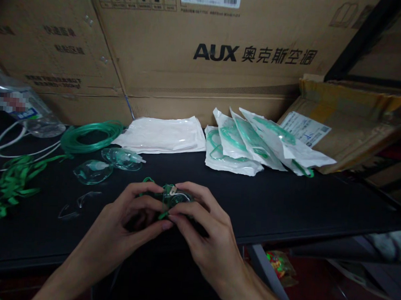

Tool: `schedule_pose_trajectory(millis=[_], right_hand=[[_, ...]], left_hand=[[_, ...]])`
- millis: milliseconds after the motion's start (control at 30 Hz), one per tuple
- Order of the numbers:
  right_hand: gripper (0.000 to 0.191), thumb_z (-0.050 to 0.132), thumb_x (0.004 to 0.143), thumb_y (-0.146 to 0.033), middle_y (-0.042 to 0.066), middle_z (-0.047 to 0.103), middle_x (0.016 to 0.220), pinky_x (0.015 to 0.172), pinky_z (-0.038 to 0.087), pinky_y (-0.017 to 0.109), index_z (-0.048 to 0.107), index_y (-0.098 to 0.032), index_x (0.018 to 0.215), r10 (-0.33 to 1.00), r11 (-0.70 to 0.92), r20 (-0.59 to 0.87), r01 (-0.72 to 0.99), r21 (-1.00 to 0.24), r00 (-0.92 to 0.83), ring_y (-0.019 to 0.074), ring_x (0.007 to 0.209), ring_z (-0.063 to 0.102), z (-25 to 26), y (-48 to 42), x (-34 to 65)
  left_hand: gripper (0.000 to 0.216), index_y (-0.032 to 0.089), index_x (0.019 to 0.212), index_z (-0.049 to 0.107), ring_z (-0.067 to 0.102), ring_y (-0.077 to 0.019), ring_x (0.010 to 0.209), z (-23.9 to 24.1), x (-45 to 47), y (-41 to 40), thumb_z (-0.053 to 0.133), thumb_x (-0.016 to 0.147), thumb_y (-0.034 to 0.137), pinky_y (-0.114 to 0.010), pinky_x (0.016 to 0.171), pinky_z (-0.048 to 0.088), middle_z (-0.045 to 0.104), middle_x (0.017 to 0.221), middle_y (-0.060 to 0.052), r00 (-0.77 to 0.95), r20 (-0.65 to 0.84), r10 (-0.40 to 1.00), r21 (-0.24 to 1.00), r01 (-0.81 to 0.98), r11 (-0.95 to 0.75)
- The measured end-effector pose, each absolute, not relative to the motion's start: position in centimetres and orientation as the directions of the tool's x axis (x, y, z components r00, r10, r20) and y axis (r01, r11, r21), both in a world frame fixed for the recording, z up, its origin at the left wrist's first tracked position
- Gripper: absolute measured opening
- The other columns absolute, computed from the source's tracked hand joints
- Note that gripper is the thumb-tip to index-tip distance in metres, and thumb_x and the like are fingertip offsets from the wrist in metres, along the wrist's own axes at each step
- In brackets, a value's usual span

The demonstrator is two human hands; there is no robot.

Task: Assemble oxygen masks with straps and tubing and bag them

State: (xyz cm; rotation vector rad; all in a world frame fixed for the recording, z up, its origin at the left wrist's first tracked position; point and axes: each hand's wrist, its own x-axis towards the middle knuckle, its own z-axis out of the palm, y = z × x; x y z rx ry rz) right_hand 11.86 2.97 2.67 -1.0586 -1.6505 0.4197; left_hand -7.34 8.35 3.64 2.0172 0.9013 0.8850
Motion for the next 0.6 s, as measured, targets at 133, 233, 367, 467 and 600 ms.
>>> schedule_pose_trajectory(millis=[133, 233, 367, 467, 600], right_hand=[[0.017, 0.067, 0.093, -0.007, 0.006, 0.065, 0.127, 0.102, 0.052, 0.028, 0.071, -0.023, 0.098, 0.817, 0.529, 0.576, 0.410, -0.743, -0.009, 0.0177, 0.119, 0.065, 2.72, 2.84, 11.78], [0.019, 0.067, 0.093, -0.006, 0.005, 0.065, 0.129, 0.102, 0.052, 0.028, 0.071, -0.024, 0.099, 0.827, 0.519, 0.562, 0.389, -0.761, -0.006, 0.0176, 0.120, 0.064, 2.69, 2.79, 11.72], [0.019, 0.066, 0.094, -0.007, 0.004, 0.064, 0.133, 0.105, 0.050, 0.029, 0.070, -0.025, 0.100, 0.839, 0.502, 0.544, 0.388, -0.773, -0.005, 0.0177, 0.123, 0.063, 2.60, 2.88, 11.56], [0.018, 0.065, 0.094, -0.008, 0.004, 0.061, 0.137, 0.108, 0.049, 0.031, 0.069, -0.024, 0.100, 0.842, 0.495, 0.539, 0.408, -0.767, -0.011, 0.0186, 0.126, 0.061, 2.53, 2.82, 11.54], [0.017, 0.063, 0.095, -0.009, 0.004, 0.060, 0.140, 0.111, 0.047, 0.038, 0.068, -0.025, 0.099, 0.857, 0.469, 0.516, 0.430, -0.772, -0.009, 0.0211, 0.128, 0.060, 2.56, 2.52, 12.04]], left_hand=[[0.038, 0.032, 0.120, 0.060, 0.059, -0.0082, 0.060, 3.81, -7.21, 8.03, 0.071, 0.087, 0.015, -0.016, 0.055, 0.046, 0.072, 0.087, 0.008, 0.538, 0.432, 0.723, 0.717, 0.282, -0.638], [0.037, 0.031, 0.115, 0.061, 0.060, -0.0075, 0.064, 4.16, -7.08, 7.90, 0.070, 0.086, 0.010, -0.016, 0.061, 0.047, 0.069, 0.086, 0.008, 0.562, 0.463, 0.685, 0.639, 0.323, -0.698], [0.031, 0.027, 0.107, 0.061, 0.061, -0.0079, 0.067, 4.45, -6.91, 7.90, 0.068, 0.083, 0.009, -0.016, 0.065, 0.048, 0.066, 0.083, 0.008, 0.533, 0.505, 0.679, 0.604, 0.345, -0.719], [0.029, 0.025, 0.102, 0.060, 0.060, -0.0086, 0.067, 4.57, -6.81, 7.91, 0.065, 0.081, 0.006, -0.018, 0.065, 0.048, 0.064, 0.080, 0.008, 0.509, 0.529, 0.679, 0.593, 0.351, -0.725], [0.030, 0.025, 0.099, 0.060, 0.060, -0.0085, 0.067, 4.56, -6.86, 7.87, 0.065, 0.079, 0.005, -0.018, 0.065, 0.047, 0.065, 0.081, 0.008, 0.502, 0.518, 0.693, 0.605, 0.359, -0.711]])
